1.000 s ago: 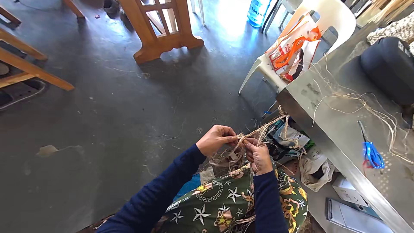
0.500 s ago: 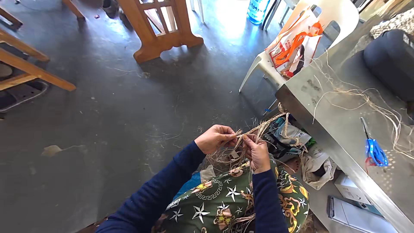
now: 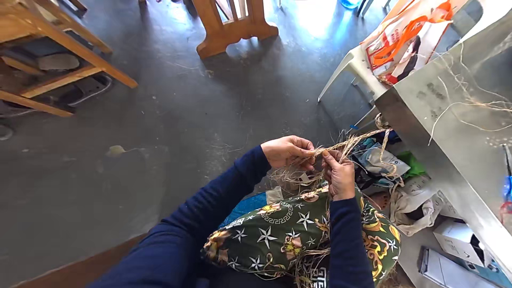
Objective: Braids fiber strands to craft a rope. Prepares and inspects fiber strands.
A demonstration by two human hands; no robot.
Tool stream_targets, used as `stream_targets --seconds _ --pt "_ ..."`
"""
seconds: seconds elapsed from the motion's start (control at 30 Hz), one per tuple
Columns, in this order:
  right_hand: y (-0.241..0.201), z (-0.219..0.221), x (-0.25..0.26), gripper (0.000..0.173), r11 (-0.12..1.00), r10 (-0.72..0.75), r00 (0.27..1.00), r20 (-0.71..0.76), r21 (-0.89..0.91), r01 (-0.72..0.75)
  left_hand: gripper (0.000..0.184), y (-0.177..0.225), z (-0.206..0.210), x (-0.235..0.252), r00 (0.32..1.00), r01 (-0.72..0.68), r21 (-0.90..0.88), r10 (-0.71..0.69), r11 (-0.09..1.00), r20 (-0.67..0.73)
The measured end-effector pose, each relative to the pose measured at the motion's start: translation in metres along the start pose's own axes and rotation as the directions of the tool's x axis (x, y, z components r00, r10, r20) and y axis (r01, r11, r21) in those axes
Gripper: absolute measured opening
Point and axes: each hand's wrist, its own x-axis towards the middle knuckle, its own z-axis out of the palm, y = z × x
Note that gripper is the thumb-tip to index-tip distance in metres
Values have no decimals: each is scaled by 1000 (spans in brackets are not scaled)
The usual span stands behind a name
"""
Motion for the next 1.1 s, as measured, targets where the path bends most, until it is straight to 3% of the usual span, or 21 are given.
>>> stream_targets --seconds 0.3,0.43,0.53,0.63,0.73,0.83,0.97,1.03,1.1 --pt "-2 2 1 6 999 27 998 -49 -24 -29 25 6 -52 -28 1000 16 31 -17 999 9" --pt "-2 2 2 5 999 27 998 -56 -43 -29 18 6 -55 -40 974 39 241 18 970 -228" --pt "-2 2 2 5 998 28 998 -61 -58 -31 12 8 -34 -43 910 -32 394 190 918 -368" --pt "-2 2 2 5 998 27 998 -57 -57 -30 7 8 -4 -47 843 -188 604 443 775 -306" --pt "-2 1 2 6 997 38 998 -53 -61 -41 4 -3 28 -46 754 -146 791 585 594 -299" --pt "-2 1 2 5 997 49 997 -57 -51 -52 5 -22 45 -40 699 -83 829 625 553 -347" --pt "0 0 3 5 997 35 998 -51 -67 -38 6 -32 54 -30 753 21 815 527 579 -394" --pt "1 -1 3 5 997 27 998 -50 -72 -30 7 -38 61 -27 742 51 856 554 515 -377" --pt "1 -1 3 6 997 22 998 -51 -70 -25 9 -49 67 -23 695 45 926 655 374 -298"
